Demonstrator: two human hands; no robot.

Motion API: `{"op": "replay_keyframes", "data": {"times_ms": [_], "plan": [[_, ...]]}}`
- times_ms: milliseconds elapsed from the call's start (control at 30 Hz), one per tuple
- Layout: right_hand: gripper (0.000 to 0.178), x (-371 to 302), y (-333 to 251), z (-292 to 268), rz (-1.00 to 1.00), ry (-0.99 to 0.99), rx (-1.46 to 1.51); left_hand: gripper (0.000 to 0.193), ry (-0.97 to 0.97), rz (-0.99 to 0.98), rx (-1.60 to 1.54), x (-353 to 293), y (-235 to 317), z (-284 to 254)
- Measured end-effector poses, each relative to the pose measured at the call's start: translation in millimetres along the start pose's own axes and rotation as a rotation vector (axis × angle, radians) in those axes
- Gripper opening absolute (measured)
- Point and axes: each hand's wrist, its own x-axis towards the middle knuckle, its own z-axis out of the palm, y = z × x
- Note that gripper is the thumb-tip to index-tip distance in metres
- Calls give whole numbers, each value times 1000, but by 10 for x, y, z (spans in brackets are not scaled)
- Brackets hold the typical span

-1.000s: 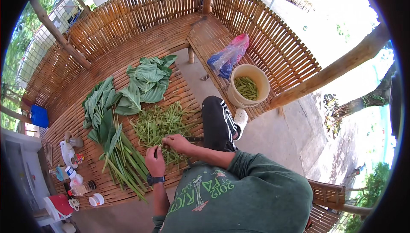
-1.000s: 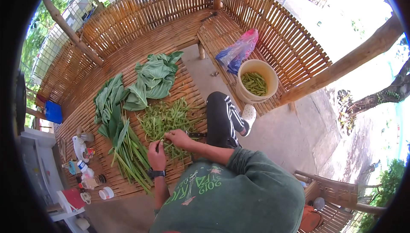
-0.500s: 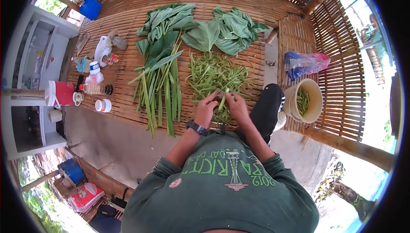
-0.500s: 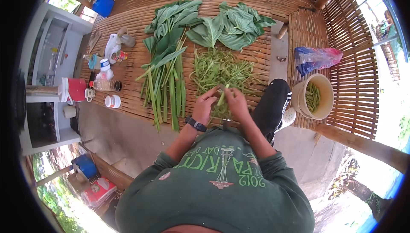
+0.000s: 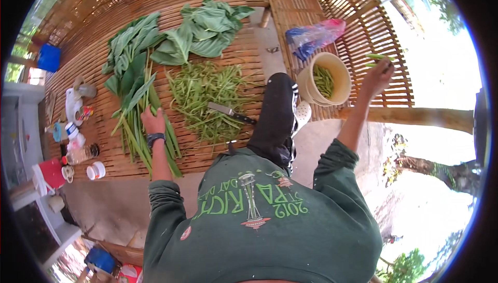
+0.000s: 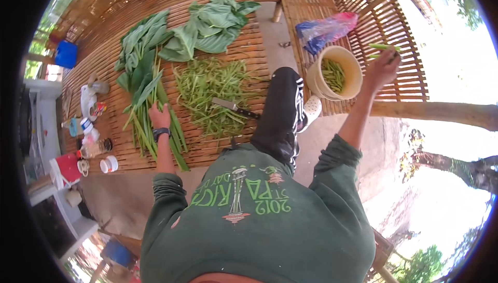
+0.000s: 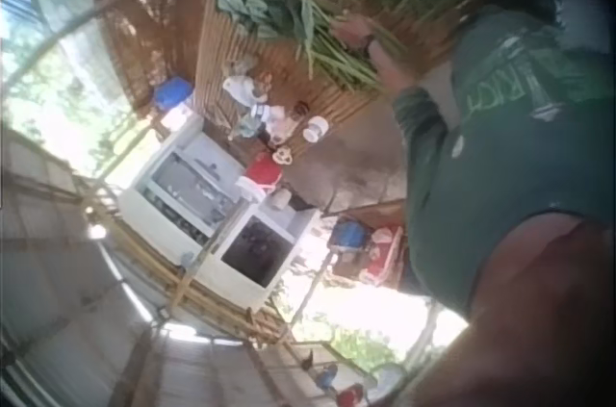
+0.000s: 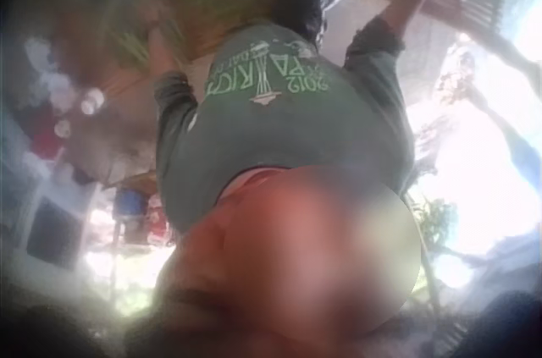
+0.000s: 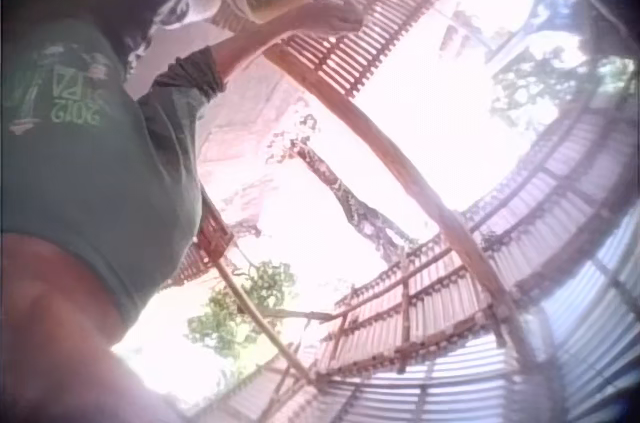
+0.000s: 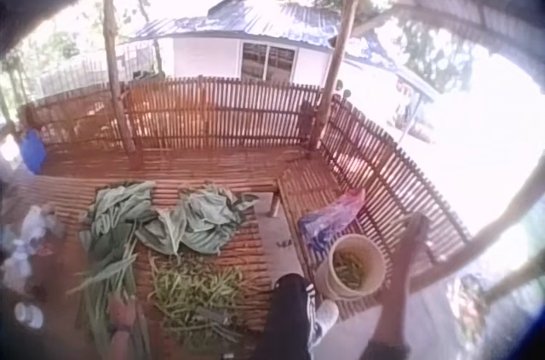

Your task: The person peels long green vegetable stems with a knife, removing thin strips and placing them on a bamboo table. The person repeatedly picks up stems, peels them, and discards the peelings while working in an open-air setting.

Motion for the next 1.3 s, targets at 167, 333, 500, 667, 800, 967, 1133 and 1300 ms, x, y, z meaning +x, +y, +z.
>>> {"op": "replay_keyframes", "data": {"times_ms": [167, 333, 500, 667, 800, 967, 1133, 1300], "plan": [[62, -25, 1892, 497, 76, -447, -502, 54, -36, 26, -17, 124, 0, 207], [49, -606, 2255, 655, 12, -544, -435, 47, 79, 32, 0, 131, -211, 339], [30, -1852, 355, 551, -117, -774, 105, 44, 73, -200, -184, 153, -216, 218], [35, -3207, -395, 535, -406, -1372, 174, 50, -195, -494, -845, -24, -133, -97], [56, -3802, -408, 452, -767, -1667, -202, 51, -395, -409, -1158, -280, -39, -500], [48, -3893, -351, 498, -818, -1585, -242, 48, -437, -258, -1097, -716, 179, -797], [20, -4008, -197, 540, -844, -1465, -176, 49, -401, 52, 110, -1032, 120, -563], [31, -3931, -273, 465, -711, -1600, -144, 34, -204, 152, 67, -882, 333, -296]]}}
